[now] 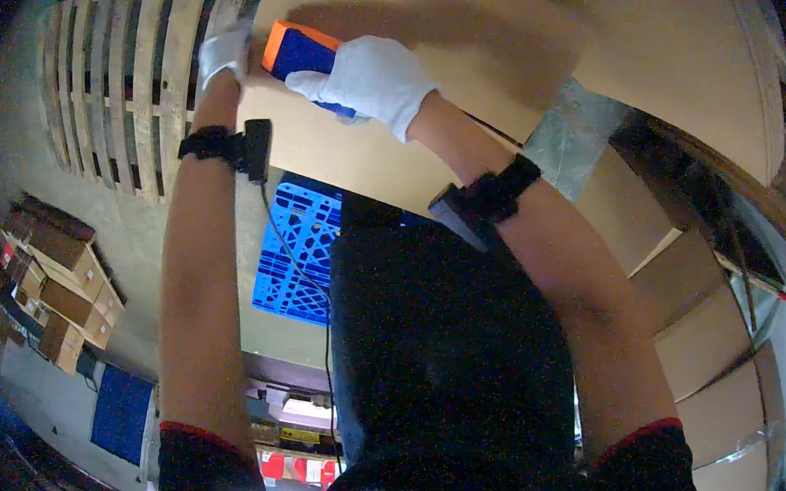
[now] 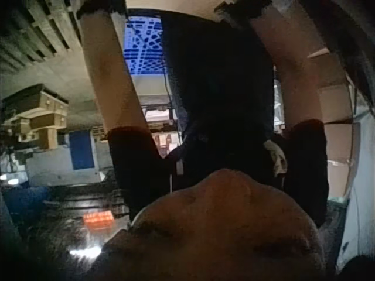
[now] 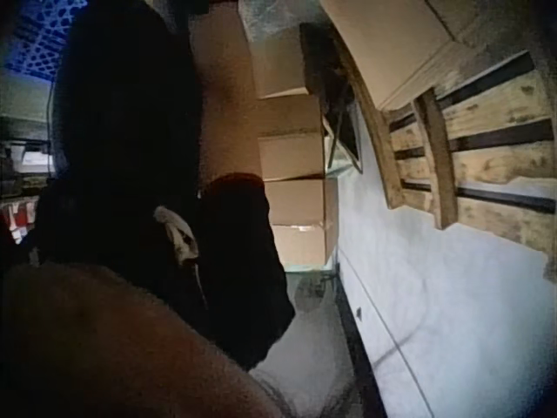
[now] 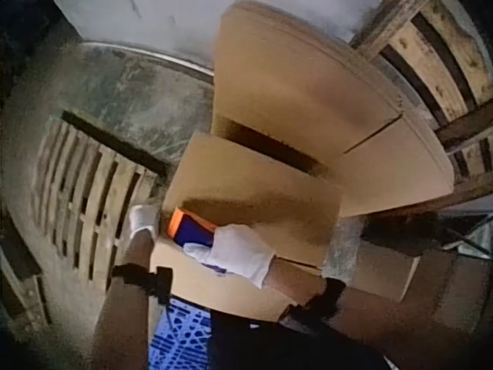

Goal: Assemble cardboard boxes and seal them with tape using a tape dispenser.

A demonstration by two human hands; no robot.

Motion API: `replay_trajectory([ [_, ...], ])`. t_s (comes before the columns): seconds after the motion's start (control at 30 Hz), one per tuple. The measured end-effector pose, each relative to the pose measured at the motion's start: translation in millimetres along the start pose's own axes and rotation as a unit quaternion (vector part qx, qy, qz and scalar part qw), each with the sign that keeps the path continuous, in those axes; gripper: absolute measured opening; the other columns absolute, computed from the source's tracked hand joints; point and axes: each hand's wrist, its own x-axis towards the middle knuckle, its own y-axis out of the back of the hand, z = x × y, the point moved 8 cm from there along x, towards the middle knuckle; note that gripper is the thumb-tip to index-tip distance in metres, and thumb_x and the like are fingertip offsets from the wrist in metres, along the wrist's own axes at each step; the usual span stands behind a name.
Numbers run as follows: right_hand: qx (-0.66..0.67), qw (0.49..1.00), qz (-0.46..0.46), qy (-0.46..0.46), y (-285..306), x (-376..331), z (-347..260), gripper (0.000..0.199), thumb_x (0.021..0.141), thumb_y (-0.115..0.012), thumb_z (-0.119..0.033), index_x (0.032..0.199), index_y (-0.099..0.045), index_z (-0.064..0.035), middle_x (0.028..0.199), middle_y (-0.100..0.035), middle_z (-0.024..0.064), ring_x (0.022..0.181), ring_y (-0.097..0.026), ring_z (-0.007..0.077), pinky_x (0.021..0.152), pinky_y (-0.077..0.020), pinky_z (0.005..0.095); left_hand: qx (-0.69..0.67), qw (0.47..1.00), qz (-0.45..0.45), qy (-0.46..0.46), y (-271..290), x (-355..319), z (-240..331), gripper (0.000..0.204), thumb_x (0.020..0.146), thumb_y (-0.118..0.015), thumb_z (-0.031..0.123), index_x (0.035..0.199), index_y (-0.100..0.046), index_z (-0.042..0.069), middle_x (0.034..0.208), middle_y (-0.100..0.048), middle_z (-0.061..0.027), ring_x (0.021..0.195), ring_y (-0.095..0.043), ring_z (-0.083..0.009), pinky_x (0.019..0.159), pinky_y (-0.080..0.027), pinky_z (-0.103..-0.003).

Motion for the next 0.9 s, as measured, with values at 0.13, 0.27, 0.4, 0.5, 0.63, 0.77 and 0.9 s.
replay_trajectory([
  [0.13, -0.022, 0.999, 0.021, -0.035, -2, 1, 31, 0.072, 0.076, -0.048, -0.073, 0.046, -0.059, -0.0078, 0.047, -0.059, 0.0055, 0.047, -0.061, 0.0188, 0.058, -0.0515, 0.0315, -0.047, 0.978, 0.005, 0.204, -17, -13, 10, 0.046, 0.088, -0.054, 0.032, 0.129, -0.050, 0.013, 0.110, -0.062, -0.0180, 0.099, -0.062, -0.0347, 0.085, -0.047, -0.041],
  [0.27, -0.029, 0.999, 0.023, -0.032, 12, 1, 33, 0.071, 0.076, -0.049, -0.072, 0.051, -0.062, -0.0069, 0.049, -0.059, 0.0073, 0.048, -0.061, 0.0207, 0.055, -0.0496, 0.0349, -0.276, 0.959, -0.049, -0.032, 3, -44, 66, 0.060, 0.090, -0.055, 0.042, 0.136, -0.041, 0.007, 0.125, -0.053, -0.0233, 0.114, -0.051, -0.0399, 0.093, -0.043, -0.042],
  [0.4, 0.010, 0.999, 0.006, -0.046, 6, -35, 67, 0.067, 0.075, -0.053, -0.071, 0.056, -0.063, -0.0069, 0.050, -0.058, 0.0072, 0.048, -0.060, 0.0220, 0.051, -0.0461, 0.0359, -0.231, 0.969, 0.011, -0.083, -9, -54, 69, 0.060, 0.091, -0.051, 0.045, 0.134, -0.042, 0.005, 0.125, -0.052, -0.0243, 0.116, -0.049, -0.0392, 0.095, -0.041, -0.040],
  [0.5, -0.093, 0.989, -0.002, -0.111, 11, -120, 154, 0.060, 0.075, -0.059, -0.066, 0.072, -0.066, -0.0064, 0.054, -0.059, 0.0070, 0.049, -0.059, 0.0199, 0.051, -0.0460, 0.0332, -0.283, 0.958, 0.014, -0.044, -11, -59, 52, 0.060, 0.091, -0.052, 0.045, 0.135, -0.041, 0.006, 0.124, -0.053, -0.0240, 0.114, -0.052, -0.0377, 0.093, -0.042, -0.041],
  [0.63, 0.085, 0.979, 0.059, -0.178, 29, -224, 242, 0.063, 0.076, -0.058, -0.066, 0.087, -0.066, -0.0043, 0.054, -0.059, 0.0115, 0.049, -0.061, 0.0239, 0.050, -0.0483, 0.0352, -0.145, 0.987, 0.028, -0.063, -4, -49, 64, 0.060, 0.092, -0.051, 0.040, 0.138, -0.035, 0.004, 0.127, -0.051, -0.0230, 0.116, -0.049, -0.0382, 0.096, -0.040, -0.045],
  [0.77, -0.050, 0.955, -0.008, -0.291, 30, -226, 269, 0.067, 0.076, -0.060, -0.064, 0.101, -0.063, -0.0021, 0.059, -0.062, 0.0118, 0.052, -0.062, 0.0225, 0.050, -0.0481, 0.0357, 0.059, 0.890, 0.289, -0.349, -10, -150, 188, 0.065, 0.084, -0.057, 0.036, 0.136, -0.034, 0.003, 0.134, -0.042, -0.0231, 0.123, -0.039, -0.0425, 0.103, -0.031, -0.053],
  [0.9, -0.078, 0.976, 0.004, -0.203, 23, -214, 285, 0.074, 0.076, -0.053, -0.071, 0.083, -0.065, 0.0025, 0.060, -0.061, 0.0163, 0.054, -0.062, 0.0281, 0.054, -0.0480, 0.0405, 0.087, 0.866, -0.072, -0.487, -106, -284, 310, 0.085, 0.072, -0.060, 0.053, 0.135, -0.039, 0.002, 0.147, -0.025, -0.0185, 0.139, -0.016, -0.0350, 0.112, -0.012, -0.052],
])
